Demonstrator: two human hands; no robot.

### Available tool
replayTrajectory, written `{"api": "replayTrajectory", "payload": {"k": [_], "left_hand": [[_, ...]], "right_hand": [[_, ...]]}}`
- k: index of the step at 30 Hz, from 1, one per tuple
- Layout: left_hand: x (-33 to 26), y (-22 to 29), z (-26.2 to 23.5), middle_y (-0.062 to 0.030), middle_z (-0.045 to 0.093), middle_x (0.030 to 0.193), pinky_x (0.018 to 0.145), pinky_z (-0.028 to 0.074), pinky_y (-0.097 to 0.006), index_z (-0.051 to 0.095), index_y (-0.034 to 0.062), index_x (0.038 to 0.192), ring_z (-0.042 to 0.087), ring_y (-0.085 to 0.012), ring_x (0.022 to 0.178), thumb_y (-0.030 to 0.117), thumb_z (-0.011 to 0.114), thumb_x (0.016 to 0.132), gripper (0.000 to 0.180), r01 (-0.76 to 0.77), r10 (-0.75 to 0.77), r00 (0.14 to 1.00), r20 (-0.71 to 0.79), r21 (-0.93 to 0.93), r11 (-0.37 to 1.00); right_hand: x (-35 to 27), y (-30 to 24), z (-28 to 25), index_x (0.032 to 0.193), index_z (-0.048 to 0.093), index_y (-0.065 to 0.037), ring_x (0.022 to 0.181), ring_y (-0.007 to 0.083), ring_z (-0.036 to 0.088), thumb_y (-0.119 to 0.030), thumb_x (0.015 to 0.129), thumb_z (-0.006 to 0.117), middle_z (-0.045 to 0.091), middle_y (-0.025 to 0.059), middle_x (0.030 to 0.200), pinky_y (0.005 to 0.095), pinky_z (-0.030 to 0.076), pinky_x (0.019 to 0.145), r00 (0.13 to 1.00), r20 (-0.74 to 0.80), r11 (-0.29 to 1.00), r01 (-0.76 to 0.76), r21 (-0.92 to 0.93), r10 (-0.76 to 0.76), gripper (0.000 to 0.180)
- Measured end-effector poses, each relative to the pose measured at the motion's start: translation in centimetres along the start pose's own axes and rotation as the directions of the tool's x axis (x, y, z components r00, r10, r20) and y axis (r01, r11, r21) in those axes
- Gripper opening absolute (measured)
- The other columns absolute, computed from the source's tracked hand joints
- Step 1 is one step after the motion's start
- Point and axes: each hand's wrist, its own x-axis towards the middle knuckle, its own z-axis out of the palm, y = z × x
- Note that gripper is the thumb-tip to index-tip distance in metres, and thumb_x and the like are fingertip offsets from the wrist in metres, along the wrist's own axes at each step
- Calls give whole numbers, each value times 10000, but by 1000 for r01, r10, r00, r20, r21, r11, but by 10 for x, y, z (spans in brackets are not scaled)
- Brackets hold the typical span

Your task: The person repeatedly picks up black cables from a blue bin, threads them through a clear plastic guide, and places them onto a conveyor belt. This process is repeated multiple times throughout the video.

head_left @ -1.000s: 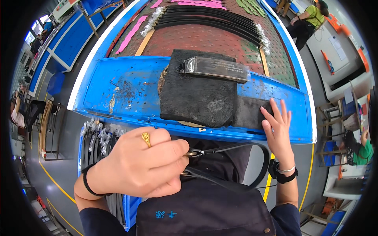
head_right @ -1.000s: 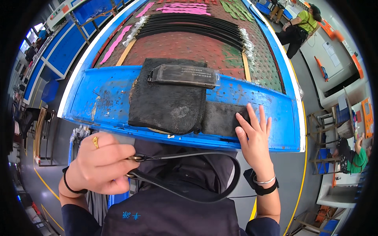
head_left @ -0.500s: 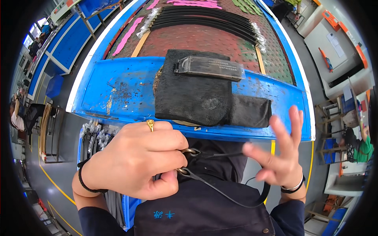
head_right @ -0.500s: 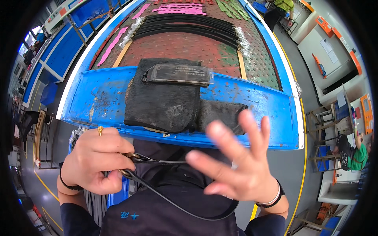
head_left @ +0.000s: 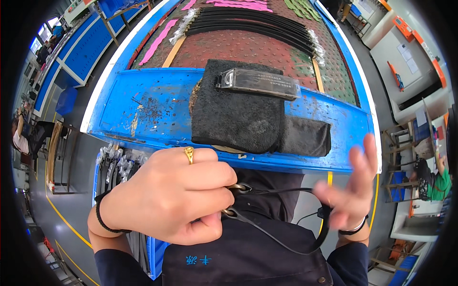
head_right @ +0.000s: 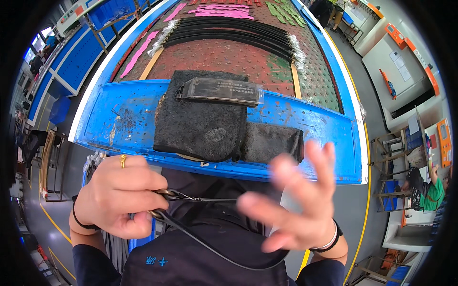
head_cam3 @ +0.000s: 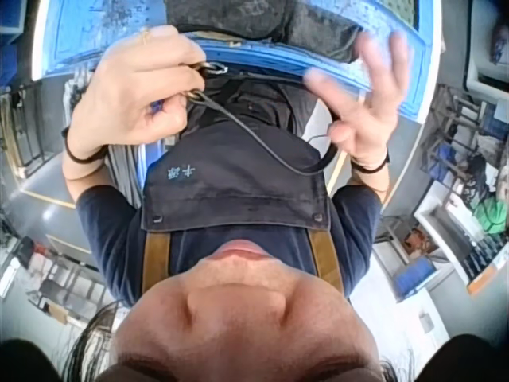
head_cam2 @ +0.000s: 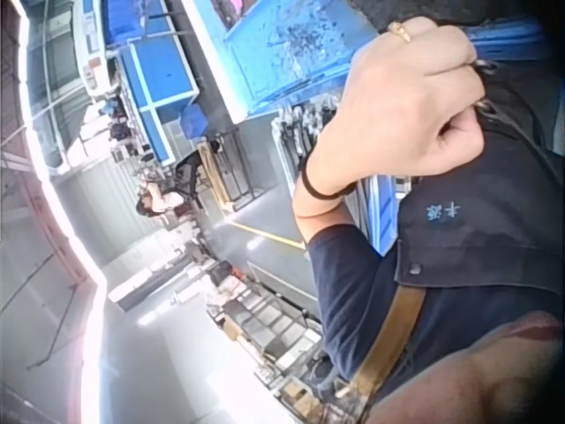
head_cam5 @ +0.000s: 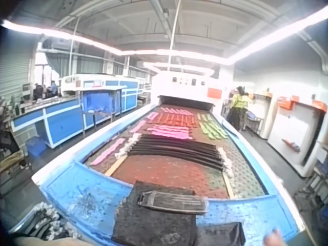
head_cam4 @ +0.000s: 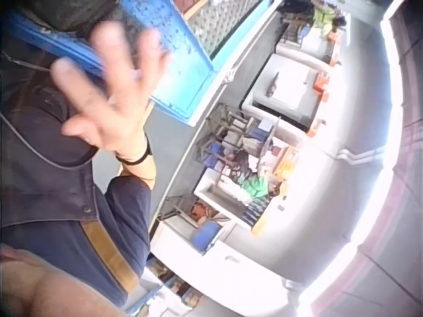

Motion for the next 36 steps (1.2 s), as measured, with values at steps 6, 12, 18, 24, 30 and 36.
{"api": "replayTrajectory", "payload": {"k": [6,12,18,24,30,36], "left_hand": [[-3,-1,3,-24,555,743,437,333,-267,602,61,634,447,-159,506,87,543,444,201,-118,131,989,-62,177,977],[-1,-1,11,-21,552,739,432,328,-269,601,55,623,440,-154,497,105,550,466,172,-141,163,983,-86,220,965],[5,0,11,-25,558,730,429,328,-271,600,57,626,440,-155,493,112,551,477,166,-156,175,981,-86,194,969],[6,1,10,-28,561,737,424,323,-272,597,58,626,434,-154,481,121,553,476,169,-161,180,980,-85,192,968],[5,1,10,-34,559,740,424,322,-272,596,54,626,433,-155,476,123,553,481,166,-167,184,979,-88,179,970],[2,-2,10,-34,559,740,427,325,-268,597,51,625,436,-155,480,125,554,494,157,-165,188,976,-107,188,968]], "right_hand": [[-32,57,37,1088,633,-89,1312,355,234,-280,878,498,379,131,1365,506,146,1053,885,38,877,-454,-157,465,314],[-14,40,15,1068,629,-72,1263,349,318,-252,864,516,481,128,1260,500,220,1026,940,100,944,-320,-85,327,295],[6,-2,8,1036,669,-170,1119,264,470,-430,818,525,555,44,1141,510,216,1032,991,130,981,12,194,-38,368],[8,-8,14,1005,673,-286,1210,289,370,-564,838,411,516,18,1136,533,160,1049,977,122,984,178,-14,-175,417],[9,-9,17,996,675,-293,1232,291,346,-544,853,407,510,17,1156,533,153,1055,973,117,979,203,-16,-200,394],[-4,2,9,1033,673,-202,1194,303,411,-433,825,501,516,74,1214,509,185,1046,993,-79,988,101,119,-92,355]]}}
